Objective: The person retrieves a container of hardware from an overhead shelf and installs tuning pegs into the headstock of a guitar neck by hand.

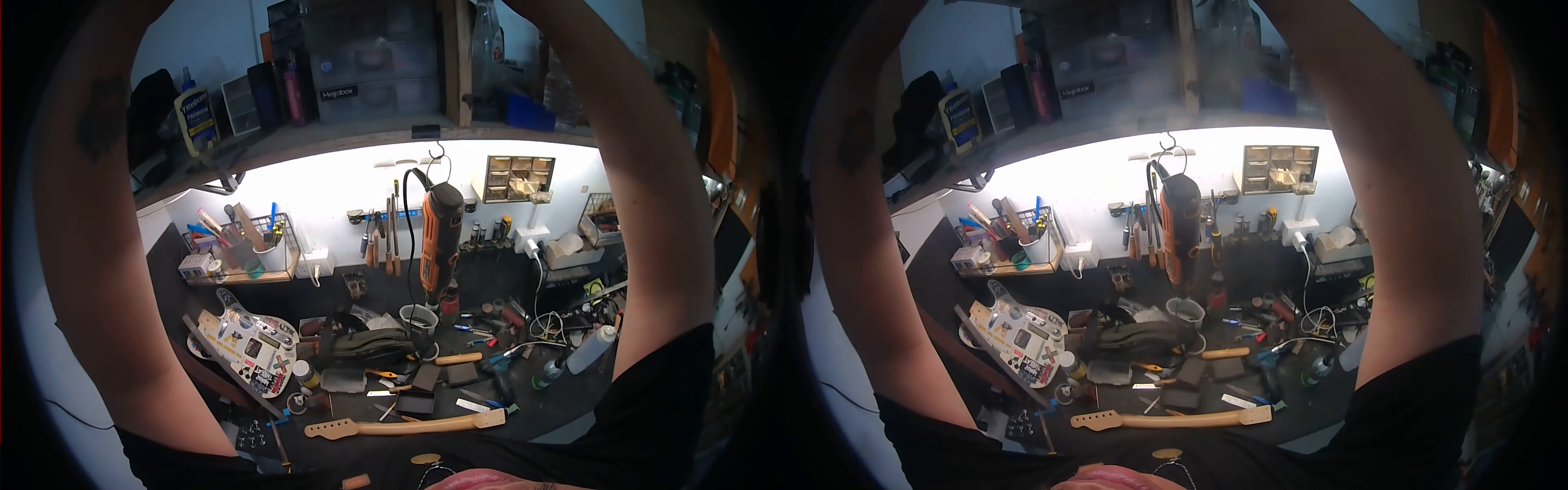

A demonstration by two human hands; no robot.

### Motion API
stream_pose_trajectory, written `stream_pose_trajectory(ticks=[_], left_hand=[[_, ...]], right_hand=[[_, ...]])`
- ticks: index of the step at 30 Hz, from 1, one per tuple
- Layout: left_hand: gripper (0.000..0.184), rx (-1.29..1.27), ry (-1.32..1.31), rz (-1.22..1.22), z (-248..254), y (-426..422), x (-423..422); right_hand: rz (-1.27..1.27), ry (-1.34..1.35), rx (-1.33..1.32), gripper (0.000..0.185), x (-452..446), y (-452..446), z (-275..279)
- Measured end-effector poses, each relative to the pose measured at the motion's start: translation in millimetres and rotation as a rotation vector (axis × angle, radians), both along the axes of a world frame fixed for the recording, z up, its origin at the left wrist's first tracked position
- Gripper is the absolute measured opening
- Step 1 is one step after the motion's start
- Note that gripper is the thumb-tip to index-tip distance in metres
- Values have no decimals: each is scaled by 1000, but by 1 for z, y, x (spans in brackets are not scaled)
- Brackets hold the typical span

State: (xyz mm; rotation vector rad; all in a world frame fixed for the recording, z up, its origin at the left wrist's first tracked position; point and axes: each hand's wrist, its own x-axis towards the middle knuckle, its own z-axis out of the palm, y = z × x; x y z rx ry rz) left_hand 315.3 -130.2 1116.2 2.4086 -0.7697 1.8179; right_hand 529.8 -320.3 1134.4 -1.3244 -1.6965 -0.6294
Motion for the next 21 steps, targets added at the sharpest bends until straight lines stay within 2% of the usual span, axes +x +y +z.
stream_pose_trajectory(ticks=[2,8,11,14,18,20,21], left_hand=[[8,20,-25,17,0,3,3],[9,44,-125,-41,-4,7,16],[8,36,-81,-71,0,9,15],[8,13,-16,-53,2,8,14],[8,10,-16,11,-4,3,21],[9,-6,3,13,-3,3,22],[9,-11,30,21,2,4,19]], right_hand=[[-37,58,16,86,-3,-1,-3],[28,-1,52,83,-5,3,-6],[43,-12,27,82,-4,3,-5],[233,47,84,71,4,11,-5],[373,103,-156,55,-15,-73,-34],[-158,44,6,43,-46,-52,-82],[-456,-148,95,41,-44,-27,-112]])
